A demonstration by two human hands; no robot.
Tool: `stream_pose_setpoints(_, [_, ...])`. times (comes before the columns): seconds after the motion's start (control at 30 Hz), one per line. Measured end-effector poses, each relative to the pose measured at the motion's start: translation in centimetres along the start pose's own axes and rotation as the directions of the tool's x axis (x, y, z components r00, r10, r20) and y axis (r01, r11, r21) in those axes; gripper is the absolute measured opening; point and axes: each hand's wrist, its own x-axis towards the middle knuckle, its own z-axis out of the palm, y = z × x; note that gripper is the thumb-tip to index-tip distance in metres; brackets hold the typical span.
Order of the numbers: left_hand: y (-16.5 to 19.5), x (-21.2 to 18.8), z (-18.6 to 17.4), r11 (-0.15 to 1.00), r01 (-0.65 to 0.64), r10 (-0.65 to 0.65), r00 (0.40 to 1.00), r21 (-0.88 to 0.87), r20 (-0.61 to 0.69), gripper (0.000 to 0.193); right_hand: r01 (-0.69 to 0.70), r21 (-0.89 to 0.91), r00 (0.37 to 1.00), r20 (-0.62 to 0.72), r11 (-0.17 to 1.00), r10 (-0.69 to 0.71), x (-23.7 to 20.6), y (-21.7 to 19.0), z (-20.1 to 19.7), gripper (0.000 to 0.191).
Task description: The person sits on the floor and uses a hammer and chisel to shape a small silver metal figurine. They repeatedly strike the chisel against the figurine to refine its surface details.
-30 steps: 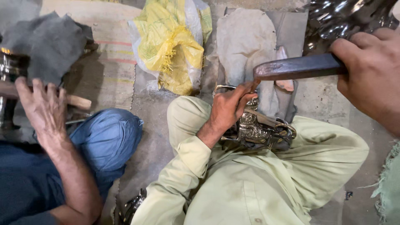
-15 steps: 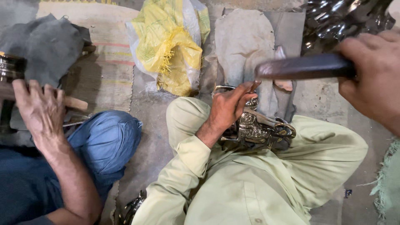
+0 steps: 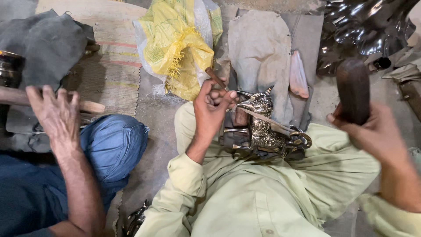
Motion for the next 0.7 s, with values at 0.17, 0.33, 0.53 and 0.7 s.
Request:
stream_pose_setpoints(0.17, [1.1,0.4,-0.5,0.991,0.123,-0.128,0.984,0.048,0.126,0.041,-0.228,0.206,0.961,-0.107,0.952,0.254,-4.0,6.2,4.4,0.016])
stream_pose_setpoints(0.33, [1.5,2.2,1.0,0.983,0.022,-0.078,0.948,0.18,0.308,0.039,-0.255,0.42,0.928,-0.146,0.871,0.343,-6.2,7.8,6.5,0.017])
stream_pose_setpoints(0.53, [2.3,4.3,2.7,0.882,-0.31,0.088,0.849,0.355,0.522,0.037,-0.253,0.383,0.943,-0.109,0.888,0.316,-7.1,7.6,6.4,0.02])
stream_pose_setpoints(0.7, [2.9,4.6,2.7,0.82,-0.392,0.082,0.802,0.417,0.592,0.033,-0.283,0.221,0.946,-0.094,0.933,0.309,-6.3,6.5,5.2,0.027])
